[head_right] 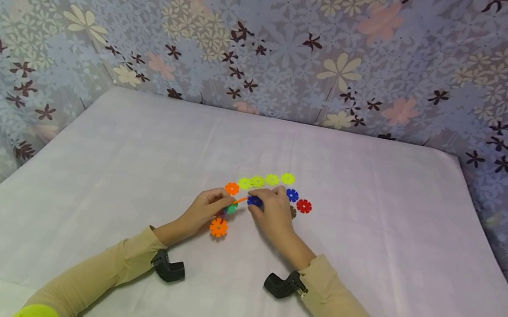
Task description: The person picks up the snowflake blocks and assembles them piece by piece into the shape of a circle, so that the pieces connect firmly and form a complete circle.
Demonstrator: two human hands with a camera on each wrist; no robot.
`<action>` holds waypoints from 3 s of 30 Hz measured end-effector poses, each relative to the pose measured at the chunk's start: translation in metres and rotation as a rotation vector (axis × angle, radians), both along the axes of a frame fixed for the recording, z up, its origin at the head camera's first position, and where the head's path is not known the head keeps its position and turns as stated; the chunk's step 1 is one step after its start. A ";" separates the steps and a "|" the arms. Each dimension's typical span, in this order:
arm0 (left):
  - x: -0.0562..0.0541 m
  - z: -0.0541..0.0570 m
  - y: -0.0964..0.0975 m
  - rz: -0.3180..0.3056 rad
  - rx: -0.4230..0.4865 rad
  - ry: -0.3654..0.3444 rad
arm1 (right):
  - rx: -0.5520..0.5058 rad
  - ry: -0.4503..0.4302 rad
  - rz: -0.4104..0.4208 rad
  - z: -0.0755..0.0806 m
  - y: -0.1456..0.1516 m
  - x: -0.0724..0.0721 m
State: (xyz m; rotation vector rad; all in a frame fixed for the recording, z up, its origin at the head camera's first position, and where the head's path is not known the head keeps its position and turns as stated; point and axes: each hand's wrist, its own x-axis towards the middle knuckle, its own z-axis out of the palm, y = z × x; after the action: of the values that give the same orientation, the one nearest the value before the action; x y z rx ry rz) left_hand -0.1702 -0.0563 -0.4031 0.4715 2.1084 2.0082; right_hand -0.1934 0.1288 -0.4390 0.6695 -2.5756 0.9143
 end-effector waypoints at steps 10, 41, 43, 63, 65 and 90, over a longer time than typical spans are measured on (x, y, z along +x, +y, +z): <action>-0.011 -0.011 -0.002 -0.018 0.018 0.019 | -0.323 -0.117 0.029 0.006 -0.001 0.001; -0.016 0.003 0.009 0.023 0.062 -0.031 | -0.743 -0.606 0.187 0.018 0.019 -0.012; -0.016 0.003 0.010 0.012 0.060 -0.031 | -0.730 -0.607 0.197 0.016 0.020 -0.012; -0.025 -0.028 0.014 0.039 0.047 0.002 | -0.629 -0.647 0.290 0.033 0.020 -0.002; -0.024 -0.027 0.013 0.050 0.055 -0.015 | -0.635 -0.639 0.318 0.029 0.018 -0.005; -0.010 0.003 0.013 -0.081 -0.136 0.063 | -0.673 -0.591 0.295 0.031 0.010 0.001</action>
State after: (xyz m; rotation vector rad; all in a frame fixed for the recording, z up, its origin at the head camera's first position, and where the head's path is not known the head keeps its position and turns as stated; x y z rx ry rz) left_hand -0.1805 -0.0437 -0.3998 0.5940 2.2076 1.8145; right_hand -0.1922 0.1393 -0.4083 0.6404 -2.3665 2.2151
